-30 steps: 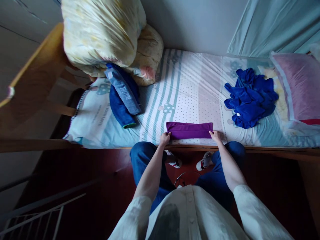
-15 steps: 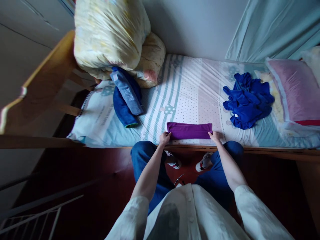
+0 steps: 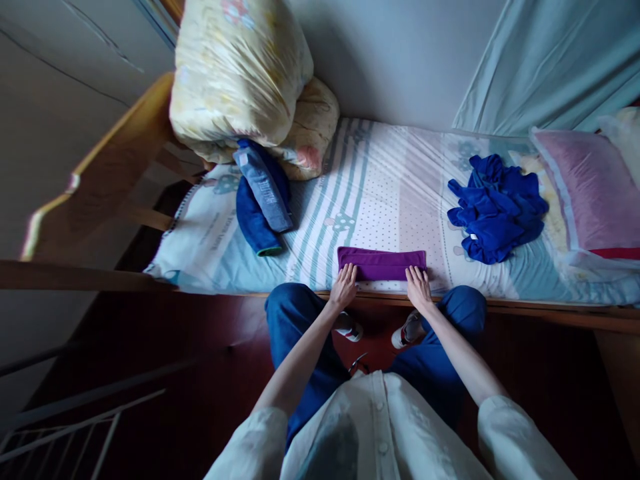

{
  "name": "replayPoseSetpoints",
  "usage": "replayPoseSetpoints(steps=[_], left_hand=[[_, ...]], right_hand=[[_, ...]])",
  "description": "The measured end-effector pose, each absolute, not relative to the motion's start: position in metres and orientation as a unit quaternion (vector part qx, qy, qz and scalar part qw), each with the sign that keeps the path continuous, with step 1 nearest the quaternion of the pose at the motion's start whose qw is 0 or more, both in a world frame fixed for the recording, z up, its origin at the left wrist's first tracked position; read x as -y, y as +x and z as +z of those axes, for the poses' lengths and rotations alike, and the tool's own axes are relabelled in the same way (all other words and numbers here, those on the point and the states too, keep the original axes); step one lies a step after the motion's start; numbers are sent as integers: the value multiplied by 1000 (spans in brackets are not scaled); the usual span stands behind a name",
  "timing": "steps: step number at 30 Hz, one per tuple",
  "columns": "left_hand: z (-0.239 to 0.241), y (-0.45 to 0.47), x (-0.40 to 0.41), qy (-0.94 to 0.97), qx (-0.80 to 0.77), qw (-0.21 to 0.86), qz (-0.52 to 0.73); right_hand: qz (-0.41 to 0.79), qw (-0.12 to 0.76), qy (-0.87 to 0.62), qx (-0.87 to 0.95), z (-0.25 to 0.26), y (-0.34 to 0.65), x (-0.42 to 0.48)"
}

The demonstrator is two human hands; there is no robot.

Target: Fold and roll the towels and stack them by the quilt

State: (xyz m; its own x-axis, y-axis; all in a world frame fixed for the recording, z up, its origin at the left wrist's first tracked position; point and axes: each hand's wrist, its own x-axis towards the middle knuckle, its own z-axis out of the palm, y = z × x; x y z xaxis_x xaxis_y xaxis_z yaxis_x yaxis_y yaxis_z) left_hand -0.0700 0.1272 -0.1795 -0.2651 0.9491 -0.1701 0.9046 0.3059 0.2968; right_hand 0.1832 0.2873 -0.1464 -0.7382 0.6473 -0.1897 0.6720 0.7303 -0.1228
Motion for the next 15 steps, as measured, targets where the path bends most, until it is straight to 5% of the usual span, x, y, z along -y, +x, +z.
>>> replayPoseSetpoints(steps=[15], left_hand=[[-191,-78,-176,515,-833,197,30]], right_hand=[[-111,118,434,-886,-171,142,-304]])
